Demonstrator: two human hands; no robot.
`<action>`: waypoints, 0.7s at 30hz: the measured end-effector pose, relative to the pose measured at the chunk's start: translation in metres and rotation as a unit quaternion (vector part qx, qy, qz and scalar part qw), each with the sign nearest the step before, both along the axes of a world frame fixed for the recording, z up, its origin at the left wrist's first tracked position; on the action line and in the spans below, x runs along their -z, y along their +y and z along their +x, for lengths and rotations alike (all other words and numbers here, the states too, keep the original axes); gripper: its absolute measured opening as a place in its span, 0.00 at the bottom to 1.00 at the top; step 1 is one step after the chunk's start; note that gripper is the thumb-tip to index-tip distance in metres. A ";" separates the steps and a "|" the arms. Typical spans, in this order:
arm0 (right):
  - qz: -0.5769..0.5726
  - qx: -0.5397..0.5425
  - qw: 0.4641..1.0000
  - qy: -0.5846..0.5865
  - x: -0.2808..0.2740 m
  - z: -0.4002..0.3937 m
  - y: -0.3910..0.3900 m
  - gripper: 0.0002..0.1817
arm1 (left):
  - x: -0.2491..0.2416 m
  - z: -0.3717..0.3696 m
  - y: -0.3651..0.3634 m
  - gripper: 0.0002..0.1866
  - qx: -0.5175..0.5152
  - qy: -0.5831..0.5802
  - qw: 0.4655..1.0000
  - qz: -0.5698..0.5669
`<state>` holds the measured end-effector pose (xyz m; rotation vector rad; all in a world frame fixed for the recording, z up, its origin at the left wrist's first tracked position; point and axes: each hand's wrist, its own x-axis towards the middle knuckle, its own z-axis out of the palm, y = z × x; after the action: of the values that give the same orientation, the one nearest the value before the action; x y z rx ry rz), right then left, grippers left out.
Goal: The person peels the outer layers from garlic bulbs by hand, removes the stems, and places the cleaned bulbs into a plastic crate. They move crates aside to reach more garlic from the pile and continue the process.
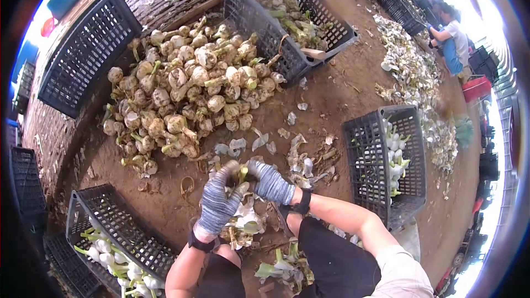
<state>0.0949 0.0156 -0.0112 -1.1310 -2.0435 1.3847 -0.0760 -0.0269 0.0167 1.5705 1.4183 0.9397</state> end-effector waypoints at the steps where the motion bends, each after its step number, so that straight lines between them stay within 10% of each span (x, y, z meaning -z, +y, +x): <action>1: -0.061 0.031 0.997 0.040 0.004 -0.001 -0.003 0.24 | 0.008 0.002 -0.002 0.27 -0.038 -0.032 0.998 0.034; 4: -0.307 0.171 0.904 0.244 -0.013 -0.008 0.003 0.18 | -0.001 0.003 -0.003 0.41 -0.095 0.033 0.994 0.038; 8: -0.286 0.184 0.904 0.260 -0.018 -0.004 0.005 0.17 | 0.011 0.006 -0.010 0.41 -0.011 -0.311 0.944 -0.108; 16: -0.296 0.162 0.912 0.233 -0.032 -0.008 0.011 0.18 | 0.018 0.001 -0.011 0.43 -0.039 -0.106 0.993 0.033; 21: -0.289 0.144 0.921 0.218 -0.046 -0.004 0.014 0.15 | 0.010 0.000 -0.013 0.43 -0.041 -0.171 0.984 -0.021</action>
<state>0.0908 0.0296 0.0345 -1.1454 -1.1338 1.9291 -0.0757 -0.0399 0.0068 1.2563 1.2559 1.1581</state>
